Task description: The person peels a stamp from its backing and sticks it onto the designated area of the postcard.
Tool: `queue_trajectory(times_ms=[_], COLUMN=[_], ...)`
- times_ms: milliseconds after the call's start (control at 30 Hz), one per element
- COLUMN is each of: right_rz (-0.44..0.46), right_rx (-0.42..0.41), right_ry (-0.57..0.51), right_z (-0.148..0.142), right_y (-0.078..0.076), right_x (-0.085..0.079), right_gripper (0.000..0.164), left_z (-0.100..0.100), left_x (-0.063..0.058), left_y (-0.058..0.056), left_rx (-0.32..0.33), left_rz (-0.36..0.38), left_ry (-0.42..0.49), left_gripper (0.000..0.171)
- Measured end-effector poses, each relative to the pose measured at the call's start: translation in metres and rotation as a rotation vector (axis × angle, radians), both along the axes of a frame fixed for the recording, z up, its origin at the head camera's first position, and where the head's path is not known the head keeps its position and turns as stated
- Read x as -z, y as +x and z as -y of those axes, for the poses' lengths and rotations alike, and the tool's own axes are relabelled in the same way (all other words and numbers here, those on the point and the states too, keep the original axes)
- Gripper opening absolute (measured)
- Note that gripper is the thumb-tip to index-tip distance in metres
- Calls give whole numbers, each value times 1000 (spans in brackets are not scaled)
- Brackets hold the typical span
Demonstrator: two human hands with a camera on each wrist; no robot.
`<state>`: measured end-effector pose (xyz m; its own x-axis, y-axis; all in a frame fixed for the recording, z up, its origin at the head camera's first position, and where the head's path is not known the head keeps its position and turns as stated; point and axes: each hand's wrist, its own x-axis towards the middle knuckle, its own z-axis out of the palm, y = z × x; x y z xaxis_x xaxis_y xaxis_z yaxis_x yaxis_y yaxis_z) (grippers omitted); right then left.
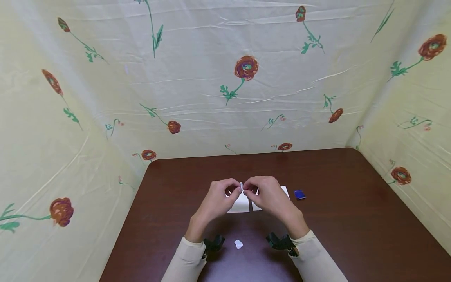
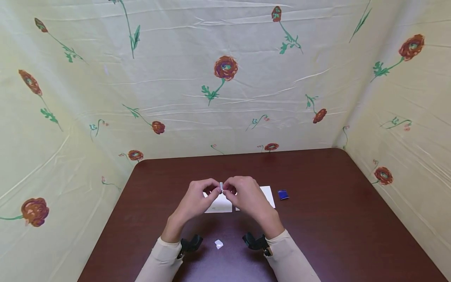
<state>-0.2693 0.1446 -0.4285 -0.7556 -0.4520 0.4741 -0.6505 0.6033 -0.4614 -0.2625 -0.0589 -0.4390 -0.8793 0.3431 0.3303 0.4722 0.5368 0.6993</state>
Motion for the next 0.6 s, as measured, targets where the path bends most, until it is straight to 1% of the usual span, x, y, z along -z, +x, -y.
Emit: queue_trajectory(times_ms=[167, 400, 600], right_rz=[-3, -8, -5], right_rx=[5, 3, 25], right_ry=[5, -15, -30], right_z=[0, -1, -2], right_y=[-1, -2, -1], right_x=[1, 3, 2], right_gripper=[9, 7, 6], left_z=[0, -1, -1], left_x=[-1, -1, 0], left_y=[0, 0, 0], left_rx=[12, 14, 31], left_rz=[-16, -14, -23], left_ry=[1, 2, 11], left_gripper=[10, 12, 13])
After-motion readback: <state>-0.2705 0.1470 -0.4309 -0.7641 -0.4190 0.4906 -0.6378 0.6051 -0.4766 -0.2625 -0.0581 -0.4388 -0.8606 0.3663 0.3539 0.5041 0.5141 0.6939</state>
